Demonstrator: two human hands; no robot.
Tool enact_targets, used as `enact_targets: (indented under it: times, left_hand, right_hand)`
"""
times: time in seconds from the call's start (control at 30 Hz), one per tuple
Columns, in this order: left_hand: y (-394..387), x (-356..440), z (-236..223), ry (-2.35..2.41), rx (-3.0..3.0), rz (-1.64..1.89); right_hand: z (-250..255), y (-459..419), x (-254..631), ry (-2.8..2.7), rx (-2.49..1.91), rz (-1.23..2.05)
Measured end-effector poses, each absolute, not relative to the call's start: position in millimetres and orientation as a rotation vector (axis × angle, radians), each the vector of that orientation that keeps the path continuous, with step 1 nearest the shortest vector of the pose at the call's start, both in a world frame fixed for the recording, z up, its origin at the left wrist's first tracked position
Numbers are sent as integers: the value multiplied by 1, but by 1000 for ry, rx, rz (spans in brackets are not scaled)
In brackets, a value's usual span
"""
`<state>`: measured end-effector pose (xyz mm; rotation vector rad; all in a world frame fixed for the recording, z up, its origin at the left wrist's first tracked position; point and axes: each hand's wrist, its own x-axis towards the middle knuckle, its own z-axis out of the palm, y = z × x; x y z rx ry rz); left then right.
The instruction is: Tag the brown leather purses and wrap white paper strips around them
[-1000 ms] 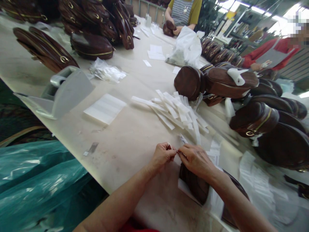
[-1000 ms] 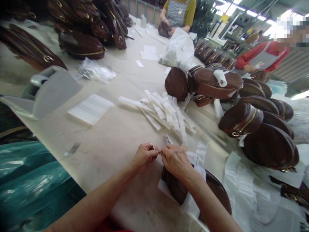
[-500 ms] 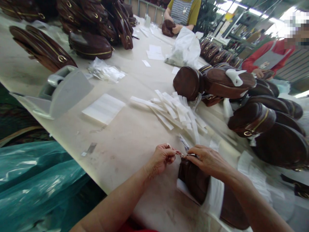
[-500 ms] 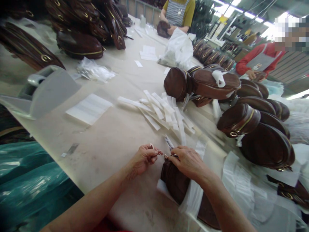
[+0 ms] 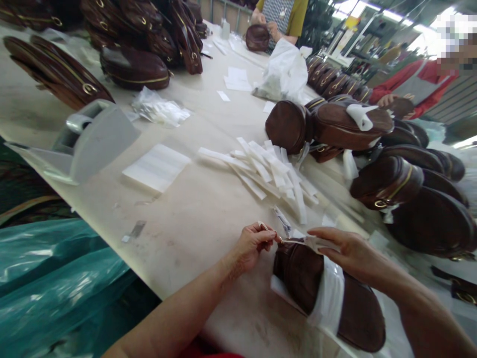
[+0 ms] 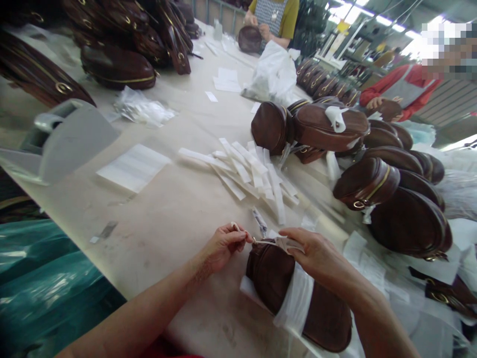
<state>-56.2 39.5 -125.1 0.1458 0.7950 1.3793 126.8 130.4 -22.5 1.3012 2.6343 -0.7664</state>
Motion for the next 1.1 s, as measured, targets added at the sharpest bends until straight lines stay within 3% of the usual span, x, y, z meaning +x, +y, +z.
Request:
enact_targets:
  times: [0.33, 0.47, 0.7, 0.93, 1.1]
  left_hand:
    - [40, -55, -125, 742, 101, 1431]
    - [40, -61, -125, 693, 55, 1444]
    - [38, -72, -115, 636, 131, 1432]
    - [37, -57, -113, 905, 348, 1409]
    - [39, -53, -115, 793, 435, 1440]
  right_hand:
    - [-32, 123, 117, 2889, 1582, -820]
    - [-42, 114, 105, 2826, 1541, -1003]
    - [-46, 102, 92, 2804, 1512, -961]
    - [-47, 96, 82, 2907, 1359, -1019]
    - [-74, 102, 87, 3109, 1179, -985]
